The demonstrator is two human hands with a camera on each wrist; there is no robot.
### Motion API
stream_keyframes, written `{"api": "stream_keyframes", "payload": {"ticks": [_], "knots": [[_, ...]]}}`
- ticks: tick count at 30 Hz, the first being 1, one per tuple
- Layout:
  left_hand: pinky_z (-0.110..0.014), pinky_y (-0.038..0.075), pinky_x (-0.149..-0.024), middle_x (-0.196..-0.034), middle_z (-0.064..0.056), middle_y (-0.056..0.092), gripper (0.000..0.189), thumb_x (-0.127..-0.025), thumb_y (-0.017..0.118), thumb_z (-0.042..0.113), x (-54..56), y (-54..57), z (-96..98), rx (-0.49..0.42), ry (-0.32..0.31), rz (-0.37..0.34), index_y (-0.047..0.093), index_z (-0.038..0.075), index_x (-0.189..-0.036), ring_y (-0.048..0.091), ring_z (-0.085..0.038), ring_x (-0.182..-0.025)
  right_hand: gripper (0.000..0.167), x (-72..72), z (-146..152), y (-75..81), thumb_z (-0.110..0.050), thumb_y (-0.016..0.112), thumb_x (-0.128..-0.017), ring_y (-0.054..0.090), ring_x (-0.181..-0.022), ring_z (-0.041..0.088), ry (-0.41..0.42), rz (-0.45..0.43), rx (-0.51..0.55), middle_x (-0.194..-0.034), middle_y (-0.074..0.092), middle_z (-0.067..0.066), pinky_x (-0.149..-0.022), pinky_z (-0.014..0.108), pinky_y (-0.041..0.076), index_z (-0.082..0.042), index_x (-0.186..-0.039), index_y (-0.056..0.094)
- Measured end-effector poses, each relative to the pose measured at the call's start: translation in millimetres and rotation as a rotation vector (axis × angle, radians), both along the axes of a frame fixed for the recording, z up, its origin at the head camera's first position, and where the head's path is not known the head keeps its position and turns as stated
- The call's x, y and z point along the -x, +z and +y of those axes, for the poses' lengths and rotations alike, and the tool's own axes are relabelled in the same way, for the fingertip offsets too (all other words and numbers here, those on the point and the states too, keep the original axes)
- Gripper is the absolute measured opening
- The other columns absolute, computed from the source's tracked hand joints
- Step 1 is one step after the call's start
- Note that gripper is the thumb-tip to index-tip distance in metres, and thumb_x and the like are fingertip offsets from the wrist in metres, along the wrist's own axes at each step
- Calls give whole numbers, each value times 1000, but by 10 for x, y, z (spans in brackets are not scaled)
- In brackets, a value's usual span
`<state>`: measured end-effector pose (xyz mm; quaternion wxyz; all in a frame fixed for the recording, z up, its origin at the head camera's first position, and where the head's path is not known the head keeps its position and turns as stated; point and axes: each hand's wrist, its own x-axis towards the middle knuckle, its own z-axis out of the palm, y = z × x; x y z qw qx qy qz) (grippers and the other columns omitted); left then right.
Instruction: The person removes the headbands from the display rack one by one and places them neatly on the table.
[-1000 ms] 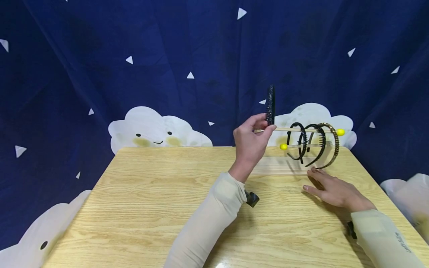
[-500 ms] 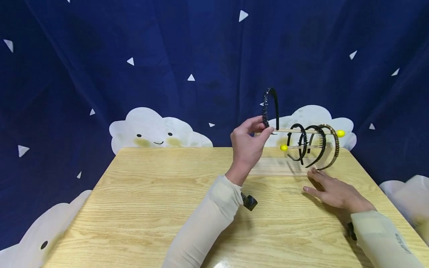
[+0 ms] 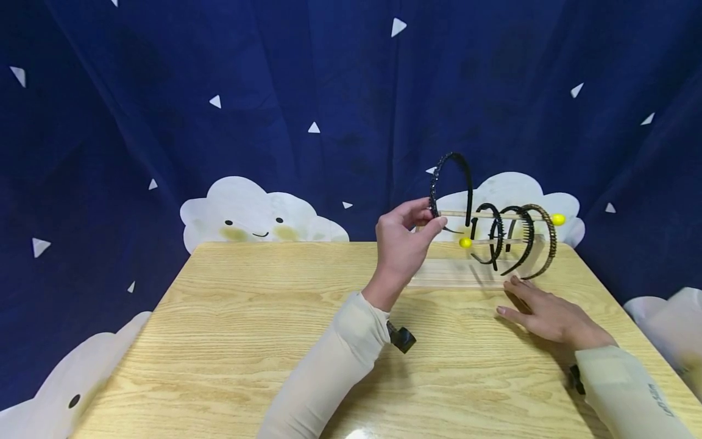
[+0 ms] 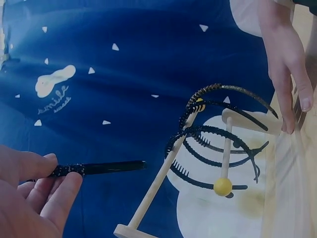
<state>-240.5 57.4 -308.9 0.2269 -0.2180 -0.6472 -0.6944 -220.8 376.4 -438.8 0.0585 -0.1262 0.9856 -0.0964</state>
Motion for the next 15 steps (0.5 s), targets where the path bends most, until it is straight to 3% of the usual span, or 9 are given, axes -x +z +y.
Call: {"api": "stream_keyframes", "payload": {"ticks": [9,15], "knots": [[-29,58,-77,-86,-11,72,33,-83,79,-4,-58,-37,-50,-57,-106,-99,71,-7,-115,66,-10,-77,88,-10,-3,7,-67,49,-96,26,-142,51,4,-5,12,-160,26,26,-92,75,37,-1,-154,38],[-31,60,-73,-88,-14,72,34,-83,78,-6,-97,-117,-81,-41,-175,-165,70,-10,-115,67,-12,-77,88,0,-3,0,-67,48,-96,26,-142,51,7,-4,13,-160,25,26,-93,74,37,-1,-154,37]]}}
